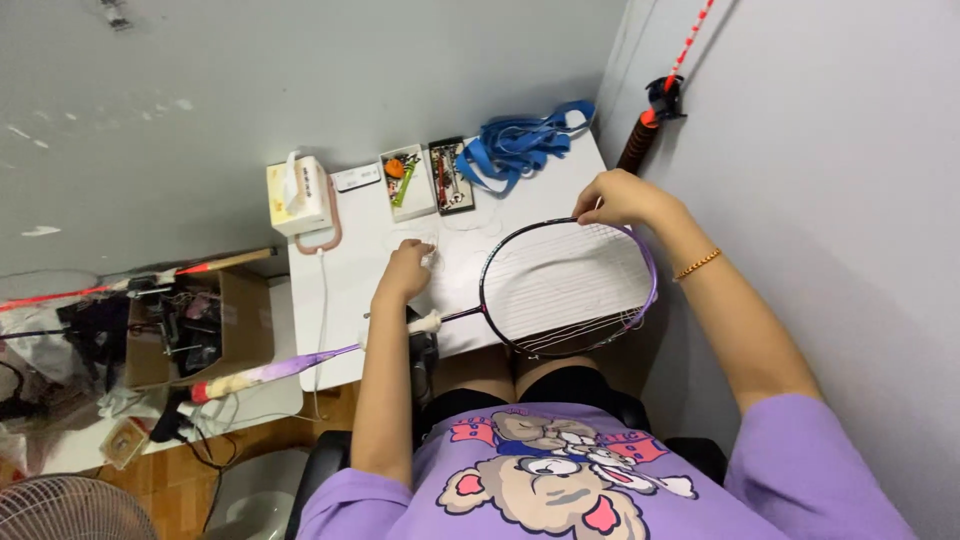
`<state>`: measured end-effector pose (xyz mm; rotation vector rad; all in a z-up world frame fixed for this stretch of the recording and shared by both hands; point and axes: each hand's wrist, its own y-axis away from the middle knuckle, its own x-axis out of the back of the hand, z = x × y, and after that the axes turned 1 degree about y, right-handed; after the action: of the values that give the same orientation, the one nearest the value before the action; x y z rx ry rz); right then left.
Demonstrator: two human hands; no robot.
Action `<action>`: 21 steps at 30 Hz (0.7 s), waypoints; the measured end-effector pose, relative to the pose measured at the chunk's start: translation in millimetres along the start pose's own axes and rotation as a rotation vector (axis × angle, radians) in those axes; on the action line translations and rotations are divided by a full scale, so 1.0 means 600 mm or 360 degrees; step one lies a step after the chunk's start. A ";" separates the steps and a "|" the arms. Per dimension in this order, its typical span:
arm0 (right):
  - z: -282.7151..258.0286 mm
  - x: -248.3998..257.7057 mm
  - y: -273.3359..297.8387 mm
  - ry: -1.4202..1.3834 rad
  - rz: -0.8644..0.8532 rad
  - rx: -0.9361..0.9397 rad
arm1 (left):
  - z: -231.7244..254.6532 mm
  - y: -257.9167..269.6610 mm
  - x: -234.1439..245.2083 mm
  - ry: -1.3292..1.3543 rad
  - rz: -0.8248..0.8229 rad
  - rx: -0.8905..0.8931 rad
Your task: Stringing a badminton racket using a manual stringing tool.
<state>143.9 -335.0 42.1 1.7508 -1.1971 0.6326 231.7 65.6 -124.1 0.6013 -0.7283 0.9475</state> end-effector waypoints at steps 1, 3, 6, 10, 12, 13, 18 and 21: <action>0.006 -0.003 0.004 0.0003 0.0001 -0.0005 | 0.026 0.008 0.015 0.0004 -0.0002 -0.0004; 0.016 -0.008 0.009 -0.0063 0.0152 0.0102 | 0.075 0.024 0.046 -0.0325 -0.0148 0.0073; 0.007 -0.007 0.005 0.0006 0.0234 -0.0050 | 0.085 0.044 0.091 -0.0254 -0.0326 0.0161; 0.016 -0.026 -0.005 0.0000 0.0301 -0.0087 | 0.195 0.103 0.189 -0.0080 -0.0342 0.0188; 0.039 -0.049 -0.027 -0.0301 0.0460 -0.0190 | 0.250 0.115 0.207 -0.0173 0.0106 0.0045; 0.059 -0.063 -0.042 -0.0295 0.0459 -0.0186 | 0.262 0.097 0.185 -0.0168 0.0111 0.0047; 0.082 -0.062 -0.048 -0.2074 0.0170 -0.0584 | 0.326 -0.008 0.038 0.0659 -0.0101 -0.0355; 0.083 -0.020 -0.020 -0.2828 0.0114 -0.0534 | 0.353 -0.070 -0.065 0.0450 0.0052 -0.0748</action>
<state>146.3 -371.8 5.0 1.7420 -2.2132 -1.3992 193.3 -128.7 -29.7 0.0407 -0.6756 0.8310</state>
